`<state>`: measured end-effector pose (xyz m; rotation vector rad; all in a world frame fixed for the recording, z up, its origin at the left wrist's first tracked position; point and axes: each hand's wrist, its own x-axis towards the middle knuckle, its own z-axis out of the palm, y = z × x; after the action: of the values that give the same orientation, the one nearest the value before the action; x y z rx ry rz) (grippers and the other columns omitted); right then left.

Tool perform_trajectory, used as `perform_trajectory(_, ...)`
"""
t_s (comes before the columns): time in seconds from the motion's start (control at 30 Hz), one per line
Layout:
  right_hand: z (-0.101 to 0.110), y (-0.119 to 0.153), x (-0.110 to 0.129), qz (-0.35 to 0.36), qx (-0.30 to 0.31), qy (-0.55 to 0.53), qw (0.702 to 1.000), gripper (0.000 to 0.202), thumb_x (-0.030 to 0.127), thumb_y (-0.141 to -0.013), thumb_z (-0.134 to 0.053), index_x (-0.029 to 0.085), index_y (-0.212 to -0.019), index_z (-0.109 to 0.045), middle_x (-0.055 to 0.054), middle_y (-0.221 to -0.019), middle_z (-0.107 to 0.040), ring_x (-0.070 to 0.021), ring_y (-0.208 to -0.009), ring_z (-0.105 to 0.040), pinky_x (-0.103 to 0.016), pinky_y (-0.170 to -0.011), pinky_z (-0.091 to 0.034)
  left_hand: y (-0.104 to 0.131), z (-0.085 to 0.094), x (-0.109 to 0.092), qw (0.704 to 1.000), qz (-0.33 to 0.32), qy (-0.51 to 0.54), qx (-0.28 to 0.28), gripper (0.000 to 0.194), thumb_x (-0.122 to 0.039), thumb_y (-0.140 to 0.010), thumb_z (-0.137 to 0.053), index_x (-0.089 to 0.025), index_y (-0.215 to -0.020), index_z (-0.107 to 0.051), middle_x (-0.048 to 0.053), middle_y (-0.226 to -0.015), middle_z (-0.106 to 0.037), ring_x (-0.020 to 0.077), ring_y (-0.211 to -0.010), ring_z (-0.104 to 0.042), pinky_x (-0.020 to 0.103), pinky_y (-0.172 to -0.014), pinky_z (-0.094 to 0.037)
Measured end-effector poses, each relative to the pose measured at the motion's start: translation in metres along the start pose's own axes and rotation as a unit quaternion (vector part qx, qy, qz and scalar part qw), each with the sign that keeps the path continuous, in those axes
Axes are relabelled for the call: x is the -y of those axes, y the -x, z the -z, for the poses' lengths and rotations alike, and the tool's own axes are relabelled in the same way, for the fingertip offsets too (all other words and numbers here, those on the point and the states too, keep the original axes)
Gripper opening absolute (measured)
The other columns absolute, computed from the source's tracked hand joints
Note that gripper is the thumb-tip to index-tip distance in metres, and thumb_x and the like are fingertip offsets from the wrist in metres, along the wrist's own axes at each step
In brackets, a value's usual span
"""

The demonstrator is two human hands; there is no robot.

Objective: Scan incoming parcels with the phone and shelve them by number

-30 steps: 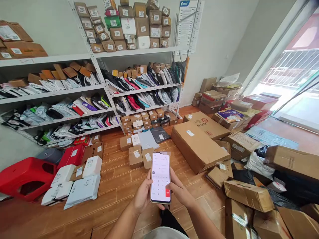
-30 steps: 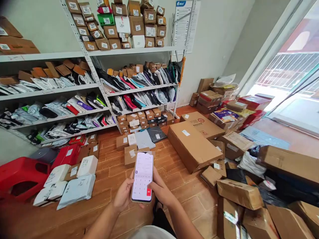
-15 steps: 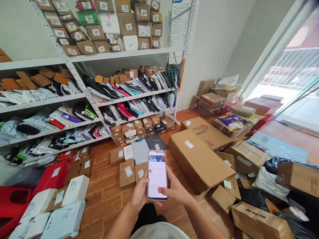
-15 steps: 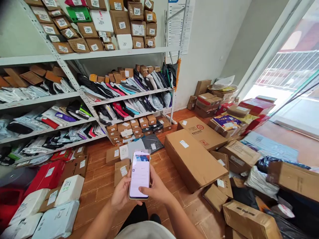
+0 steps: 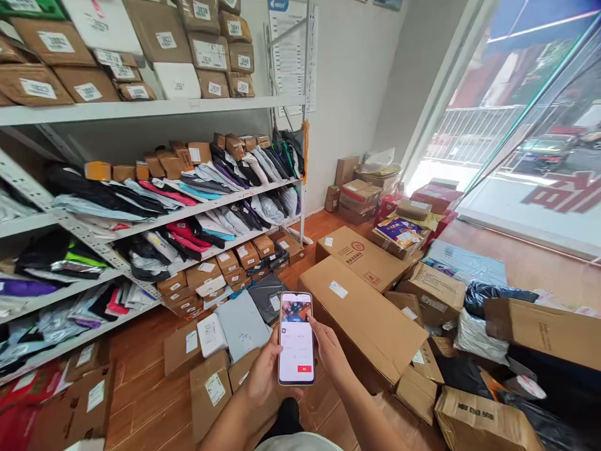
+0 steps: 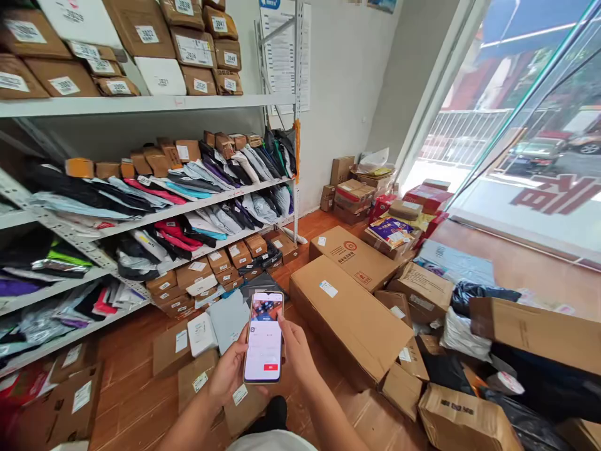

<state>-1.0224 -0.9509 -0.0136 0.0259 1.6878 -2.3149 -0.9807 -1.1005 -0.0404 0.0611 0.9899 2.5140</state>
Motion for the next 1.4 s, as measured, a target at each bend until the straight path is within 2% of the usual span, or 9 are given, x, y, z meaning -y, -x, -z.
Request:
perform_trajectory(0.2,0.002,-0.058,0.014,0.003,-0.031,-0.007,1.000,0.060,0.079,-0.069,-0.065,0.018,-0.066,-0.065,-0.002,-0.059,-0.064,-0.0194,-0.054,-0.054,-0.031,-0.055,-0.041,-0.065,0.023,-0.030,0.999,0.046,-0.010,0.001,0.079,-0.035,-0.081,-0.058,-0.038,-0.152,-0.024,0.007,-0.141,-0.053,0.0345,-0.114,-0.059,0.036,-0.064,-0.059)
perform_trajectory(0.47,0.033,-0.117,0.023,0.002,-0.021,0.000,1.000,0.037,0.043,-0.057,-0.083,0.019,-0.083,-0.068,-0.004,-0.081,-0.074,-0.0213,-0.066,-0.062,-0.032,-0.062,-0.047,-0.138,0.025,-0.054,0.999,0.040,0.003,-0.011,0.073,-0.027,-0.081,-0.059,-0.031,-0.149,-0.034,0.006,-0.136,-0.058,0.0295,-0.110,-0.062,0.033,-0.073,-0.059)
perform_trajectory(0.67,0.074,-0.173,0.038,-0.002,0.018,0.020,1.000,0.042,0.060,-0.077,-0.070,0.018,-0.079,-0.065,0.001,-0.067,-0.066,-0.0170,-0.061,-0.060,-0.032,-0.061,-0.047,-0.196,0.014,-0.055,0.998,0.060,-0.020,-0.010,0.088,-0.038,-0.077,-0.061,-0.036,-0.152,-0.016,0.011,-0.142,-0.049,0.0377,-0.114,-0.059,0.034,-0.053,-0.060)
perform_trajectory(0.83,0.105,-0.212,0.055,0.009,0.064,0.036,0.997,0.048,0.067,-0.077,-0.067,0.019,-0.078,-0.064,-0.001,-0.069,-0.067,-0.0186,-0.061,-0.060,-0.034,-0.063,-0.048,-0.235,-0.003,-0.053,0.998,0.043,-0.020,-0.037,0.091,-0.039,-0.078,-0.059,-0.038,-0.153,-0.008,0.011,-0.148,-0.043,0.0406,-0.117,-0.057,0.040,-0.051,-0.061)
perform_trajectory(1.03,0.133,-0.224,0.066,0.026,0.183,0.047,0.982,0.074,0.049,-0.052,-0.093,0.023,-0.112,-0.059,-0.004,-0.092,-0.070,-0.0268,-0.083,-0.065,-0.037,-0.072,-0.051,-0.261,-0.007,-0.038,0.993,0.027,-0.076,-0.085,0.077,-0.051,-0.088,-0.052,-0.035,-0.154,-0.016,0.013,-0.144,-0.049,0.0378,-0.117,-0.059,0.044,-0.064,-0.062)
perform_trajectory(1.13,0.134,-0.230,0.061,0.041,0.218,0.043,0.974,0.084,0.060,-0.054,-0.089,0.023,-0.120,-0.052,-0.007,-0.094,-0.068,-0.0272,-0.076,-0.065,-0.038,-0.065,-0.053,-0.265,-0.015,-0.043,0.964,0.005,-0.241,-0.111,0.069,-0.058,-0.092,-0.047,-0.027,-0.151,-0.032,0.012,-0.154,-0.038,0.0363,-0.138,-0.040,0.057,-0.104,-0.045)
perform_trajectory(1.23,0.125,-0.243,0.049,0.091,0.204,0.039,0.974,0.097,0.071,-0.052,-0.084,0.026,-0.128,-0.043,-0.014,-0.117,-0.062,-0.0342,-0.097,-0.064,-0.046,-0.080,-0.054,-0.262,-0.030,-0.067,0.893,-0.054,-0.443,-0.063,0.057,-0.052,-0.098,-0.042,-0.026,-0.148,-0.040,0.007,-0.157,-0.034,0.0264,-0.146,-0.026,0.046,-0.123,-0.016)
perform_trajectory(1.3,0.115,-0.253,0.040,0.135,0.184,0.043,0.973,0.102,0.074,-0.051,-0.083,0.028,-0.131,-0.038,-0.016,-0.124,-0.057,-0.0369,-0.108,-0.060,-0.050,-0.092,-0.050,-0.257,-0.039,-0.090,0.858,-0.074,-0.508,-0.018,0.050,-0.046,-0.100,-0.038,-0.029,-0.148,-0.040,0.005,-0.155,-0.037,0.0238,-0.144,-0.031,0.045,-0.123,-0.018)
perform_trajectory(1.4,0.102,-0.263,0.031,0.192,0.148,0.067,0.968,0.091,0.067,-0.056,-0.083,0.029,-0.127,-0.041,-0.013,-0.121,-0.057,-0.0378,-0.116,-0.054,-0.054,-0.103,-0.041,-0.250,-0.038,-0.123,0.847,-0.084,-0.525,0.023,0.048,-0.046,-0.099,-0.041,-0.029,-0.145,-0.045,0.007,-0.151,-0.043,0.0259,-0.141,-0.036,0.046,-0.120,-0.024)
